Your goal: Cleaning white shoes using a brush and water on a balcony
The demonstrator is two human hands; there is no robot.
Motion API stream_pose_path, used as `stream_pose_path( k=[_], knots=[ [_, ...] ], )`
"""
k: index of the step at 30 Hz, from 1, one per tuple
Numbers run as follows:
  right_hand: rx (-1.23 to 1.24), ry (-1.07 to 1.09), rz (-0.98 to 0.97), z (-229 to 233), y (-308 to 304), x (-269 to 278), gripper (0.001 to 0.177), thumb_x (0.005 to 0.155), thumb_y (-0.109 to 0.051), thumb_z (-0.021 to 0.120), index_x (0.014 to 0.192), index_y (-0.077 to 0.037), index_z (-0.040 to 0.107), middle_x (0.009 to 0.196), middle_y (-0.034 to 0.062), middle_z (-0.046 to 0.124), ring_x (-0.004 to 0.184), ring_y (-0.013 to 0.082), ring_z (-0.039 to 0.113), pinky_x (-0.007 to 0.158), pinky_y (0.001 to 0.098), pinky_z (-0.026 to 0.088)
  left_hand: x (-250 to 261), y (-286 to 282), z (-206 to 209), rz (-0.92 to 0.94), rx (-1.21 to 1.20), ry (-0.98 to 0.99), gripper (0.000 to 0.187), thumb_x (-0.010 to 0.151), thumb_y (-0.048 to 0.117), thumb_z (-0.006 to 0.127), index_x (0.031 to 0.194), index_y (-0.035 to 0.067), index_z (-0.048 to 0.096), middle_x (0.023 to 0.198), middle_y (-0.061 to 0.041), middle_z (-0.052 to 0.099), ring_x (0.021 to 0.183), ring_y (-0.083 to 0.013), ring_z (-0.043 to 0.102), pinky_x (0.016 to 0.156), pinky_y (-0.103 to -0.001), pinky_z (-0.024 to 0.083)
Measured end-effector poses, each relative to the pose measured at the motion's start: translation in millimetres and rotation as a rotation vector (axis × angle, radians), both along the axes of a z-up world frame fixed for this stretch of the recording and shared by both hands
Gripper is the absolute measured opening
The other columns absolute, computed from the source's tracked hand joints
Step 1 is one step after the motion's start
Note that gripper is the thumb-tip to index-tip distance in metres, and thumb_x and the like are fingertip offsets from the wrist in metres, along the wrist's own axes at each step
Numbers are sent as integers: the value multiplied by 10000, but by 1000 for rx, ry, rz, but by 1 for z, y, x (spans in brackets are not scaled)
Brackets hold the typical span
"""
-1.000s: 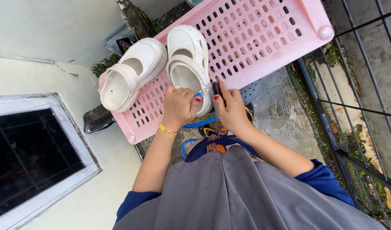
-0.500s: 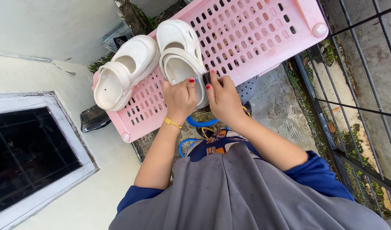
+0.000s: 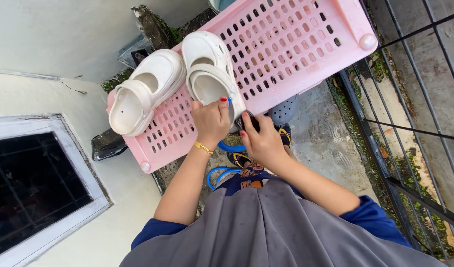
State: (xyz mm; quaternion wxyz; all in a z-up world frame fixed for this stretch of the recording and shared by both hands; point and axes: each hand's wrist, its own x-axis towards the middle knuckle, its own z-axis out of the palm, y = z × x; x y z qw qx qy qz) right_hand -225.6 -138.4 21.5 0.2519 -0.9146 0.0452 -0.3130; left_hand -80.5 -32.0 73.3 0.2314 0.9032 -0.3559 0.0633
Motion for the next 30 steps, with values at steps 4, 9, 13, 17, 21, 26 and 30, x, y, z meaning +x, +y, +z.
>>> stream_pose_path(
  k=[4, 9, 13, 17, 21, 26, 30],
  knots=[
    [26, -35, -57, 12, -15, 59, 395, 1025, -180, 583, 1355, 33, 630, 1028, 225, 585, 899, 358, 647, 679, 375, 590, -3, 4, -2, 33, -43, 19, 593, 1109, 329, 350, 563, 171, 519, 469, -60, 561, 546, -287, 628, 759, -334, 335],
    [127, -14, -19, 20, 6, 12, 432, 1041, -198, 555, 1409, 25, 598, 1039, 225, 559, 860, 359, 578, 741, 414, 533, -3, 4, -2, 117, -52, 70, 634, 1119, 342, 299, 548, 179, 520, 473, -46, 570, 568, -275, 631, 803, -350, 313],
    [130, 9, -78, 17, 1, 41, 431, 1050, -194, 548, 1421, 23, 577, 1043, 227, 561, 865, 367, 569, 719, 438, 501, -4, 7, -11, 132, 6, 57, 612, 1111, 376, 314, 564, 235, 549, 474, 0, 575, 561, -214, 638, 781, -345, 301],
    [321, 43, -159, 12, -2, 59, 391, 1093, -190, 501, 1367, 64, 612, 967, 192, 558, 799, 334, 580, 667, 383, 513, -4, 9, -13, 118, -76, 225, 682, 1122, 404, 265, 574, 140, 573, 537, -106, 624, 641, -377, 655, 807, -428, 363],
    [533, 277, -164, 20, 23, 3, 469, 1113, -239, 406, 1428, 60, 582, 939, 113, 497, 689, 242, 542, 600, 303, 496, 3, 6, -14, 62, -38, 204, 692, 1125, 399, 267, 558, 160, 583, 526, -80, 629, 631, -357, 673, 793, -437, 426],
    [500, 340, -267, -18, -16, 91, 453, 1093, -271, 467, 1345, 68, 631, 906, 162, 510, 692, 343, 604, 553, 386, 511, 4, 14, -18, -22, 10, 166, 663, 1113, 416, 309, 569, 180, 604, 543, -74, 641, 670, -338, 700, 820, -434, 445],
    [422, 364, -219, 26, -6, 66, 467, 1092, -270, 451, 1387, 56, 611, 861, 118, 445, 652, 334, 552, 508, 355, 462, 13, 12, -11, -33, 16, 193, 651, 1102, 399, 325, 570, 147, 604, 538, -106, 630, 699, -397, 687, 816, -485, 472]
  ],
)
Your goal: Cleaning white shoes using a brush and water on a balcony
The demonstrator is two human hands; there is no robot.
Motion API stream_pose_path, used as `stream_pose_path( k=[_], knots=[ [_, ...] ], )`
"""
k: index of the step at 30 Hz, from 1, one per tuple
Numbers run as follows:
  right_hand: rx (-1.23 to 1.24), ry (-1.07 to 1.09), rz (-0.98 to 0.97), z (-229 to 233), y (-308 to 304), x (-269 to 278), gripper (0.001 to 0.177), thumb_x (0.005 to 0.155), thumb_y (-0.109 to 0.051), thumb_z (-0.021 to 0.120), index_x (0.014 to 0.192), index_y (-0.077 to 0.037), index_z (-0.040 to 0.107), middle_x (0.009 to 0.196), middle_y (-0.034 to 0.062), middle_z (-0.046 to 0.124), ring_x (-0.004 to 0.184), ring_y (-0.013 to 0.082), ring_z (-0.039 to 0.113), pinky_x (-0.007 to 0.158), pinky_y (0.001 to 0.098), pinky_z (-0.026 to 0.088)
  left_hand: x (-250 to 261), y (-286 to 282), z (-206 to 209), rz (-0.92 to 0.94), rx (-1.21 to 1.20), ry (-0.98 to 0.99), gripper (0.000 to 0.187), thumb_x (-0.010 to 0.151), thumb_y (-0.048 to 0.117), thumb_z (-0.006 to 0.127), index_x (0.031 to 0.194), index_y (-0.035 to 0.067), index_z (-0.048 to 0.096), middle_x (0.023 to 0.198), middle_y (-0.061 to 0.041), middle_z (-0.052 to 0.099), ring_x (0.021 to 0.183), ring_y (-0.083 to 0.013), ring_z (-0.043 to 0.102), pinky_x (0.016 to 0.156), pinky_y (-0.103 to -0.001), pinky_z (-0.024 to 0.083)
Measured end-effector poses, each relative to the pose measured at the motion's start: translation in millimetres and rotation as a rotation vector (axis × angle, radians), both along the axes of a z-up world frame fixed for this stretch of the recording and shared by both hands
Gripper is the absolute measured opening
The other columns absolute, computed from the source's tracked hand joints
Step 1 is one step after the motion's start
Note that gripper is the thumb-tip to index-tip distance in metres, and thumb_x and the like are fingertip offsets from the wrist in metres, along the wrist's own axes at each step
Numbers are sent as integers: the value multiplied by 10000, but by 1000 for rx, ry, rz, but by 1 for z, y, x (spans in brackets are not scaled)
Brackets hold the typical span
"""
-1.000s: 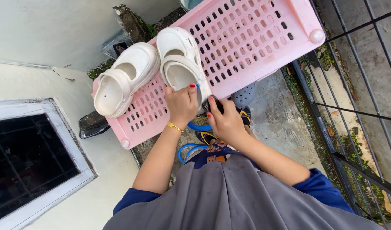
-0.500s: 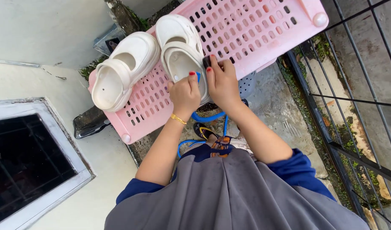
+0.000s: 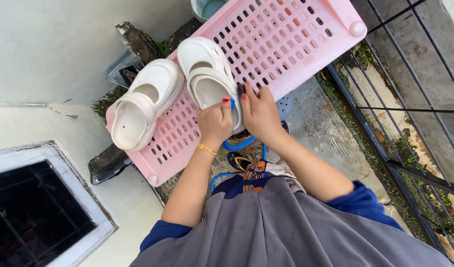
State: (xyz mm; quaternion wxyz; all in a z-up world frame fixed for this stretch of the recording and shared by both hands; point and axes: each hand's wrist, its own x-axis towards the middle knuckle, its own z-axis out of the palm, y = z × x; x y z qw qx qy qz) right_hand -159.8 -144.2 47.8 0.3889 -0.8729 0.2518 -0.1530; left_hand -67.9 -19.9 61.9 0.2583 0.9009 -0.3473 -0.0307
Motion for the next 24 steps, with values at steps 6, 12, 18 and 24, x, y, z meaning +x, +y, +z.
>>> stream_pose_path(
  k=[6, 12, 18, 24],
  knots=[
    [-116, -56, -14, -13, 2, 16, 430, 1077, -254, 501, 1336, 57, 645, 859, 128, 467, 724, 394, 588, 495, 355, 477, 4, 6, -16, -27, -25, -3, 654, 1100, 423, 323, 538, 204, 576, 502, -43, 608, 651, -323, 694, 809, -436, 479],
    [57, -32, 0, -3, 10, -15, 454, 1081, -219, 455, 1391, 77, 604, 872, 123, 446, 680, 307, 549, 539, 312, 476, 3, 2, -2, -8, -37, 28, 665, 1112, 383, 301, 530, 207, 571, 490, -34, 607, 605, -319, 677, 766, -420, 474],
    [36, -49, -37, -15, 1, 14, 446, 1102, -224, 454, 1398, 83, 586, 916, 127, 444, 694, 300, 560, 552, 304, 489, 3, 5, -13, -14, -58, -12, 647, 1110, 391, 318, 541, 212, 570, 485, -32, 593, 596, -318, 671, 765, -430, 462],
    [-4, -68, -57, 1, 24, -25, 456, 1085, -199, 451, 1424, 81, 568, 947, 160, 472, 739, 324, 558, 588, 340, 508, 5, 2, -6, 16, -78, -2, 655, 1103, 389, 317, 536, 185, 575, 489, -43, 602, 608, -335, 677, 748, -432, 476]
  ],
)
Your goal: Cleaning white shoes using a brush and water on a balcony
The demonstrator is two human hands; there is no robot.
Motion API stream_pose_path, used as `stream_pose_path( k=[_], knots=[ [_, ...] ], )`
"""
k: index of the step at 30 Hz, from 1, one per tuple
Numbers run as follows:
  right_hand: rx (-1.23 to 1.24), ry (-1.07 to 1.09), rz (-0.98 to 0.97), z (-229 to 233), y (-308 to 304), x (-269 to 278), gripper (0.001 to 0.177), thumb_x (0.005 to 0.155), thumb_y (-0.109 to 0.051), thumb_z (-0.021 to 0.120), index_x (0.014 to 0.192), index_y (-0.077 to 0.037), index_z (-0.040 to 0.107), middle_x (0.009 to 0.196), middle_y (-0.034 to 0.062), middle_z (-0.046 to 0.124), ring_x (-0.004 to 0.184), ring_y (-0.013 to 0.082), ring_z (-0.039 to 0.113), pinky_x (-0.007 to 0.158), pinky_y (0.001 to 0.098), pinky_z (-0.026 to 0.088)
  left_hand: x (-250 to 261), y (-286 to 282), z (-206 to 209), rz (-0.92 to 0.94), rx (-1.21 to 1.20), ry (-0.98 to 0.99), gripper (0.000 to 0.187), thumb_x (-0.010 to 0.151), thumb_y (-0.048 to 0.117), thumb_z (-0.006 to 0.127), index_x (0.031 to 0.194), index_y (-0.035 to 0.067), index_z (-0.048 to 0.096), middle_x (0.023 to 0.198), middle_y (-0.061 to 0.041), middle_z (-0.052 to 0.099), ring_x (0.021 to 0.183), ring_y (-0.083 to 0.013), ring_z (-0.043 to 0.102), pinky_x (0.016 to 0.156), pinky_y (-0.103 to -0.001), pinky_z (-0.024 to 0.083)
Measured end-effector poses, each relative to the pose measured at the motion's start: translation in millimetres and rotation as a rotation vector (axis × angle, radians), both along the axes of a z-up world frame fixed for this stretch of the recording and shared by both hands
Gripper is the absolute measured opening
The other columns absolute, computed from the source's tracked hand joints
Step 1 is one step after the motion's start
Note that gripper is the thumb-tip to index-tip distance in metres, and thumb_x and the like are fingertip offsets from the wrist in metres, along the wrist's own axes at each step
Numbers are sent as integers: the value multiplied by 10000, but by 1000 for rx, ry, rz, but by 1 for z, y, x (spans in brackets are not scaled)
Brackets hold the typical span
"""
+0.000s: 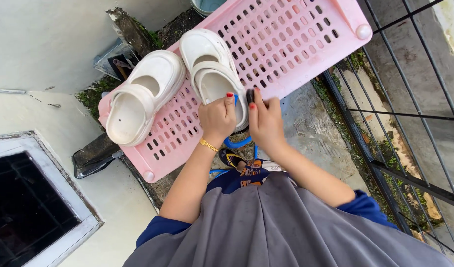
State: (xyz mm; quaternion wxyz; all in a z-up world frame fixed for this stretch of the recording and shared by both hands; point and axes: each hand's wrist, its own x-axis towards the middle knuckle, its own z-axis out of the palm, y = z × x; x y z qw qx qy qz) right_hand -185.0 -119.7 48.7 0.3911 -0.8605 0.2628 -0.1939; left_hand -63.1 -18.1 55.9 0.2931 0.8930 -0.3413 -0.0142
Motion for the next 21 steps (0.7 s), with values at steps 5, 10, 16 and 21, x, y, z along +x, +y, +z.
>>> stream_pose_path(
  k=[5, 10, 16, 21],
  knots=[
    [-61, -4, -8, -18, -2, 6, 451, 1091, -221, 466, 1424, 63, 576, 959, 150, 472, 777, 358, 580, 619, 354, 522, -2, 2, -5, -4, -9, -19, 637, 1103, 398, 325, 550, 211, 581, 502, -26, 610, 617, -307, 687, 785, -430, 481],
    [46, -16, -21, -24, -23, 27, 436, 1094, -251, 453, 1350, 42, 649, 897, 118, 462, 663, 238, 552, 565, 300, 485, -5, 2, -8, 19, -35, 12, 653, 1109, 405, 302, 559, 199, 586, 520, -36, 626, 623, -324, 681, 816, -450, 463],
    [58, 35, 25, -16, -6, -2, 463, 1078, -217, 471, 1410, 83, 590, 917, 102, 453, 654, 274, 551, 540, 301, 485, -3, 1, -6, 21, -11, 15, 653, 1099, 412, 314, 544, 194, 578, 501, -35, 614, 617, -327, 686, 801, -446, 467],
    [-83, -56, 37, -42, -31, 42, 412, 1100, -218, 468, 1358, 61, 628, 903, 85, 446, 636, 242, 563, 511, 272, 477, -5, 4, -6, 40, -62, -7, 632, 1106, 424, 323, 571, 198, 572, 526, -42, 620, 647, -336, 687, 803, -447, 469]
  ],
)
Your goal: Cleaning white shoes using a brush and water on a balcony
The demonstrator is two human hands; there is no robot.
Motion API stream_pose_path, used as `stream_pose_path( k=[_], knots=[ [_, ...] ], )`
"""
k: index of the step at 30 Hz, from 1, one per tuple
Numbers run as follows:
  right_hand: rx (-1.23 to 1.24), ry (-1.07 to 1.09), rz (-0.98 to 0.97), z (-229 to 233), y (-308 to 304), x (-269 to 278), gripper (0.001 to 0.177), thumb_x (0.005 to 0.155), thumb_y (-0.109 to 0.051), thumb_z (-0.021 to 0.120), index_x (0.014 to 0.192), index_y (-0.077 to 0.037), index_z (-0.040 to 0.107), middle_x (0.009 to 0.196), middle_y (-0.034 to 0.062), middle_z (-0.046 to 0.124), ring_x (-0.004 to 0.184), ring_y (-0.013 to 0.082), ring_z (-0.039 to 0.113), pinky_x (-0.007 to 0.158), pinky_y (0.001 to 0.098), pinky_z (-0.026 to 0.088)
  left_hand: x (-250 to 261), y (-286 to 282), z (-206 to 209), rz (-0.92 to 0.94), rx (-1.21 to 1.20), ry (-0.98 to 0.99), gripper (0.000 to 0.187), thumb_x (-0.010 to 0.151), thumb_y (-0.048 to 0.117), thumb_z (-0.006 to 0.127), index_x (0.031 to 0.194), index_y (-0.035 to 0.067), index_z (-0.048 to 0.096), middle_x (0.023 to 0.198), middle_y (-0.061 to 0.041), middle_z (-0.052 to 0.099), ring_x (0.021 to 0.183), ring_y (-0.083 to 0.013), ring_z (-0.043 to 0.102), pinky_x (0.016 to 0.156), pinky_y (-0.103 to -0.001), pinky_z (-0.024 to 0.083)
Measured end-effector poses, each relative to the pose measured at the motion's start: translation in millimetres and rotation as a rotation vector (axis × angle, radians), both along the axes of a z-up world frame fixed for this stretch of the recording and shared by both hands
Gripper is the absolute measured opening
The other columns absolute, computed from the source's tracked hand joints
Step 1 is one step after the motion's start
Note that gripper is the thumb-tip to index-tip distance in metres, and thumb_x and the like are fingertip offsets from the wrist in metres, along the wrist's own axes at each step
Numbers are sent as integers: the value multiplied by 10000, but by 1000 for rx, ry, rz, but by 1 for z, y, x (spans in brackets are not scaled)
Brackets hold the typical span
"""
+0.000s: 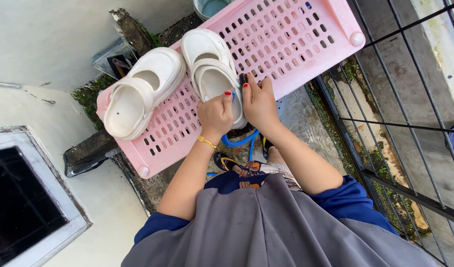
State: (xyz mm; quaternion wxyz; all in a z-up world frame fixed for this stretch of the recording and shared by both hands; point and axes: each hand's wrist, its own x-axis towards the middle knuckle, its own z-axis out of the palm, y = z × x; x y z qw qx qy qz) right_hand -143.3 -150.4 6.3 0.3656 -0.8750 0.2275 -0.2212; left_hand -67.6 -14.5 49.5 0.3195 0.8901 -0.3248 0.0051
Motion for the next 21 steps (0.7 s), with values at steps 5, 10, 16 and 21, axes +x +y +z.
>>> stream_pose_path(
  k=[5, 10, 16, 21],
  knots=[
    [193, -29, 57, 1, 2, -41, 495, 1101, -259, 532, 1493, 42, 496, 1031, 164, 494, 830, 300, 601, 660, 332, 516, -7, -2, -6, 27, -13, -62, 569, 1071, 517, 395, 616, 222, 567, 537, -27, 614, 654, -300, 697, 790, -411, 469],
    [409, -36, 76, -6, 10, -88, 519, 1065, -227, 636, 1493, 32, 497, 1069, 233, 587, 984, 329, 637, 755, 362, 572, -20, -12, 15, 133, -43, -76, 584, 1079, 515, 373, 640, 182, 568, 547, -63, 611, 646, -329, 691, 752, -423, 467],
    [652, -115, -136, -12, -11, -97, 485, 1156, -331, 417, 1525, -20, 470, 1262, 237, 571, 1166, 254, 546, 1000, 417, 495, -48, -41, 27, 196, -123, 88, 585, 1083, 525, 333, 721, 150, 597, 627, -105, 646, 745, -362, 701, 783, -456, 467],
    [955, -182, -151, 27, 0, -79, 655, 1087, -184, 599, 1593, 17, 236, 1341, 231, 422, 1101, 264, 544, 826, 494, 647, -47, -38, 24, 86, -140, 179, 596, 1092, 541, 312, 768, 158, 632, 685, -93, 688, 809, -372, 709, 814, -452, 447]
  ],
)
